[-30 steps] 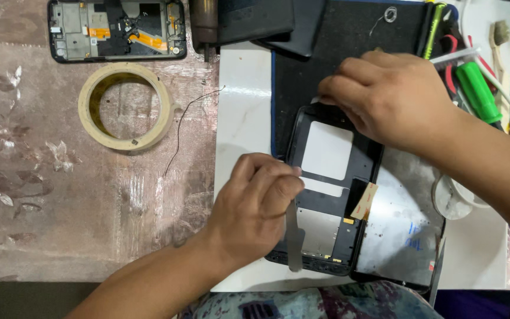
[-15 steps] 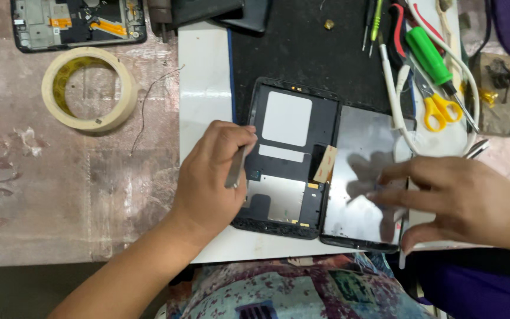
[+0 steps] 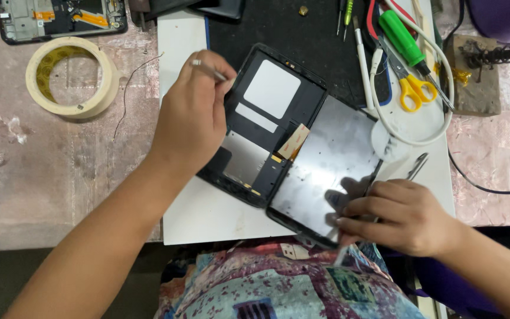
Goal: The person uses a metal prying tool to carefully separate the screen assembly from the back housing of a disassembled smartphone. They work along the edges to release the adhesive, then lift the screen to reveal the internal components, including the battery and motherboard.
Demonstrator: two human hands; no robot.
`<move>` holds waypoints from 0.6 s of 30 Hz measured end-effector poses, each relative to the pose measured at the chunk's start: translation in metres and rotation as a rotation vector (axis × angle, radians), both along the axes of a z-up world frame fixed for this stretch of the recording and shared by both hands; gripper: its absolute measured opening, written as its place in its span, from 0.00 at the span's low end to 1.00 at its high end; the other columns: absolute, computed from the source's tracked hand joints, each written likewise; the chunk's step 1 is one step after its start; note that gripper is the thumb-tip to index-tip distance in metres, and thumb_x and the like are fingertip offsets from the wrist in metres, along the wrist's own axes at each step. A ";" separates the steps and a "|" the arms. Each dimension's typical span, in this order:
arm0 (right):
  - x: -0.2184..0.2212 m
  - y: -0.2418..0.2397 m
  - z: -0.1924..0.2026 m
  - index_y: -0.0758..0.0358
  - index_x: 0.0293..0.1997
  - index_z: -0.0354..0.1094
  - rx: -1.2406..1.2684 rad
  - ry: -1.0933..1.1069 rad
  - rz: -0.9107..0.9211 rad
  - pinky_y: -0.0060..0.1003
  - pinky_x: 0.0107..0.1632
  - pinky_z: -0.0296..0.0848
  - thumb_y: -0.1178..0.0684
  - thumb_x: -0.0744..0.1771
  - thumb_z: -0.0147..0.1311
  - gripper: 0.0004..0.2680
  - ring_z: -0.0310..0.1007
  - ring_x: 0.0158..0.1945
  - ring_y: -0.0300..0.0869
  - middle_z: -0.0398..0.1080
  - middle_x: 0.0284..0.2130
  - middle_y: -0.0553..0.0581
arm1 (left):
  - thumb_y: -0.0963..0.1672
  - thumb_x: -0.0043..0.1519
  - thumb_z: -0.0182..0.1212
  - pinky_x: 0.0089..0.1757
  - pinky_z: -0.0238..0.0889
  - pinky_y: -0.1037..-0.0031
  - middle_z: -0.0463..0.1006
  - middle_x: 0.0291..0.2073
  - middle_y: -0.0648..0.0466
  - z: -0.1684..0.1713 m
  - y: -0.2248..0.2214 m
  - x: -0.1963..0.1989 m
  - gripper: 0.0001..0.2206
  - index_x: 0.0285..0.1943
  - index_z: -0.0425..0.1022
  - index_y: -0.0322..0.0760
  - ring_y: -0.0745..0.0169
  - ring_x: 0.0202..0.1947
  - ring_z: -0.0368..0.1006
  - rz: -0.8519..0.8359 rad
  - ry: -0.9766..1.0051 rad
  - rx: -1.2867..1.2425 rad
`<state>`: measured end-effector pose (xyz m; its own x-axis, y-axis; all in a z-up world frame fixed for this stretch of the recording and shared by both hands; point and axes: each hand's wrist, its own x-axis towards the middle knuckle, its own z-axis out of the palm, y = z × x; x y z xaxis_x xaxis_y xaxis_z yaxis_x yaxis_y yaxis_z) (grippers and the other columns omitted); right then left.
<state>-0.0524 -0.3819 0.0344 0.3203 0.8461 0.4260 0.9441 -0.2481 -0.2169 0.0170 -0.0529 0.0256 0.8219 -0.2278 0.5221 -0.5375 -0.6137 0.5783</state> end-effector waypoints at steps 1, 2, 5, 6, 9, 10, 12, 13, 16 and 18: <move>-0.003 0.007 0.000 0.55 0.44 0.76 0.022 -0.016 0.007 0.35 0.32 0.73 0.44 0.63 0.67 0.11 0.73 0.33 0.39 0.74 0.35 0.48 | 0.34 0.70 0.54 0.39 0.70 0.63 0.73 0.45 0.43 -0.001 -0.001 0.007 0.05 0.50 0.65 0.29 0.45 0.40 0.76 -0.026 -0.044 -0.010; -0.006 0.014 0.000 0.54 0.45 0.76 0.014 0.009 -0.014 0.35 0.32 0.72 0.43 0.63 0.67 0.12 0.72 0.33 0.39 0.73 0.34 0.48 | 0.34 0.70 0.54 0.41 0.69 0.61 0.73 0.44 0.43 -0.002 -0.001 0.013 0.05 0.50 0.65 0.28 0.43 0.41 0.75 -0.052 -0.088 -0.020; -0.021 0.036 0.001 0.56 0.49 0.76 -0.018 0.065 -0.073 0.36 0.31 0.71 0.43 0.62 0.66 0.15 0.71 0.33 0.40 0.72 0.33 0.48 | 0.33 0.70 0.53 0.43 0.69 0.60 0.72 0.44 0.43 -0.003 0.000 0.032 0.06 0.52 0.64 0.29 0.45 0.40 0.74 -0.155 -0.113 -0.026; -0.025 0.042 0.002 0.58 0.51 0.75 -0.034 0.063 -0.089 0.37 0.31 0.72 0.44 0.61 0.65 0.16 0.71 0.33 0.41 0.71 0.33 0.49 | 0.33 0.70 0.53 0.42 0.69 0.61 0.73 0.44 0.43 -0.004 0.000 0.038 0.06 0.52 0.64 0.29 0.45 0.40 0.74 -0.170 -0.122 -0.010; -0.032 0.062 0.002 0.62 0.55 0.74 -0.042 0.057 -0.100 0.37 0.32 0.71 0.45 0.61 0.63 0.19 0.70 0.34 0.43 0.70 0.35 0.51 | 0.34 0.70 0.54 0.41 0.68 0.62 0.74 0.43 0.44 -0.003 -0.005 0.052 0.06 0.52 0.65 0.29 0.47 0.40 0.75 -0.215 -0.100 0.009; -0.033 0.068 0.001 0.63 0.56 0.73 -0.036 0.052 -0.099 0.37 0.33 0.71 0.45 0.62 0.63 0.19 0.70 0.34 0.43 0.70 0.36 0.51 | 0.34 0.70 0.54 0.40 0.69 0.63 0.74 0.42 0.45 -0.003 -0.007 0.056 0.05 0.52 0.65 0.29 0.49 0.39 0.76 -0.234 -0.062 -0.004; -0.032 0.078 -0.002 0.62 0.54 0.74 -0.004 0.024 -0.104 0.37 0.31 0.70 0.45 0.63 0.63 0.17 0.69 0.33 0.42 0.69 0.34 0.50 | 0.34 0.71 0.53 0.41 0.70 0.65 0.74 0.41 0.45 -0.004 -0.009 0.064 0.04 0.51 0.65 0.29 0.51 0.39 0.77 -0.279 -0.055 -0.016; -0.032 0.083 -0.004 0.61 0.54 0.74 0.013 0.015 -0.107 0.37 0.31 0.69 0.44 0.64 0.64 0.16 0.68 0.33 0.42 0.68 0.33 0.50 | 0.35 0.73 0.53 0.42 0.71 0.65 0.74 0.42 0.45 -0.005 -0.010 0.069 0.03 0.50 0.65 0.28 0.51 0.39 0.77 -0.307 -0.086 -0.015; -0.031 0.092 -0.010 0.61 0.52 0.74 0.037 -0.013 -0.126 0.37 0.31 0.69 0.43 0.65 0.64 0.16 0.67 0.33 0.43 0.66 0.31 0.50 | 0.35 0.75 0.52 0.44 0.73 0.68 0.76 0.41 0.47 -0.011 -0.014 0.086 0.01 0.49 0.67 0.28 0.54 0.39 0.78 -0.401 -0.052 -0.031; -0.032 0.101 -0.010 0.62 0.51 0.74 0.032 -0.013 -0.137 0.37 0.32 0.69 0.42 0.65 0.63 0.16 0.68 0.34 0.43 0.66 0.32 0.51 | 0.35 0.75 0.50 0.45 0.73 0.69 0.77 0.41 0.48 -0.014 -0.018 0.093 0.02 0.50 0.68 0.28 0.56 0.40 0.79 -0.450 -0.017 -0.044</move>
